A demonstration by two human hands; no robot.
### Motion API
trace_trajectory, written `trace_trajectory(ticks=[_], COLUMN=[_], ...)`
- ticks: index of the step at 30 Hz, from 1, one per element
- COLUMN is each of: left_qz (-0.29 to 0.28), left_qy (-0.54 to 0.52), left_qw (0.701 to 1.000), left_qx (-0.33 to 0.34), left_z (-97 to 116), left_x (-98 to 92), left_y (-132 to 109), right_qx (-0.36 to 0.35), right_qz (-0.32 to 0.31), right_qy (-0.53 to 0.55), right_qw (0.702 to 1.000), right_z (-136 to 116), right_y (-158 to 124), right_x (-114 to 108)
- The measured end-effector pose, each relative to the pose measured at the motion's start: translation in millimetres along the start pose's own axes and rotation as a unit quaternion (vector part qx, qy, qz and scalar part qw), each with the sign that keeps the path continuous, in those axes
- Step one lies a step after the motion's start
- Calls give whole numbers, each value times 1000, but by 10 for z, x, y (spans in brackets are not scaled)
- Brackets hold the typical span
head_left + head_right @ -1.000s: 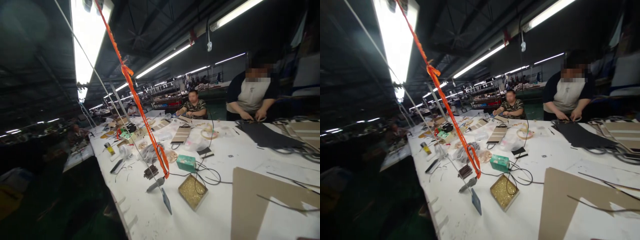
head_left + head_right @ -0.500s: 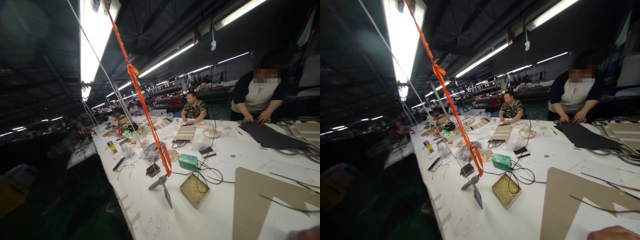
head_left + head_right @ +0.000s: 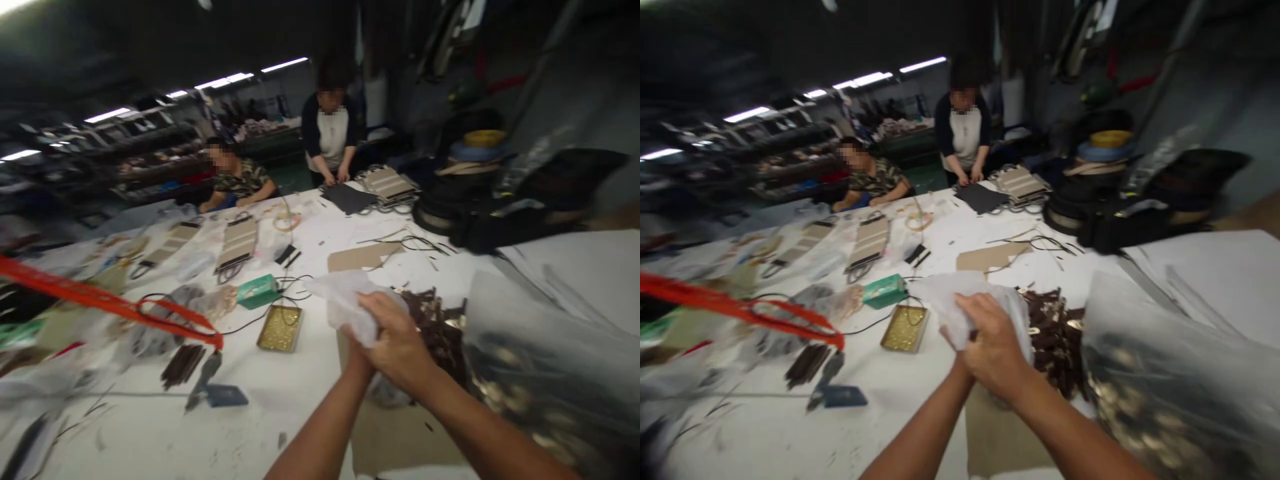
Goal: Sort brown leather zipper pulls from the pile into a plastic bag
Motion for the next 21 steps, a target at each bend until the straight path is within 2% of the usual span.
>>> trace_trajectory(ticks=[2, 5, 7, 9, 11, 13, 16, 18, 21], left_qz=[64, 152, 215, 267, 290, 286, 253, 226, 211], left_qy=[46, 110, 52, -16, -63, -91, -124, -136, -195], left_qw=[997, 980, 971, 958, 950, 951, 957, 962, 957], left_qx=[-25, -68, -88, -98, -95, -79, -67, -65, -31], left_z=[-93, -218, -308, -380, -394, -333, -174, -56, 129], left_x=[-238, -798, -1122, -1284, -1274, -1166, -974, -878, -823], left_y=[27, 73, 85, 88, 110, 150, 209, 243, 274], right_qx=[5, 76, 148, 187, 197, 211, 275, 336, 414], right_qz=[-5, -30, -50, -81, -117, -128, -71, -36, -67], right_qy=[-40, -76, -95, -116, -137, -148, -129, -73, 85], right_qw=[999, 994, 983, 972, 964, 958, 950, 938, 904], right_z=[96, 400, 705, 965, 1129, 1220, 1341, 1455, 1606], right_y=[-216, -654, -1072, -1502, -1834, -2000, -1967, -1879, -1795], right_x=[-91, -30, 59, 186, 336, 455, 487, 469, 548])
Point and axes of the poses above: each hand's wrist, its own y-axis towards the middle knuckle, its own x-axis out of the palm, z = x × y, the point moved 7 cm from there along y, towards the middle knuckle, and after that the axes turned 14 degrees about -y, right-handed, at the moved point
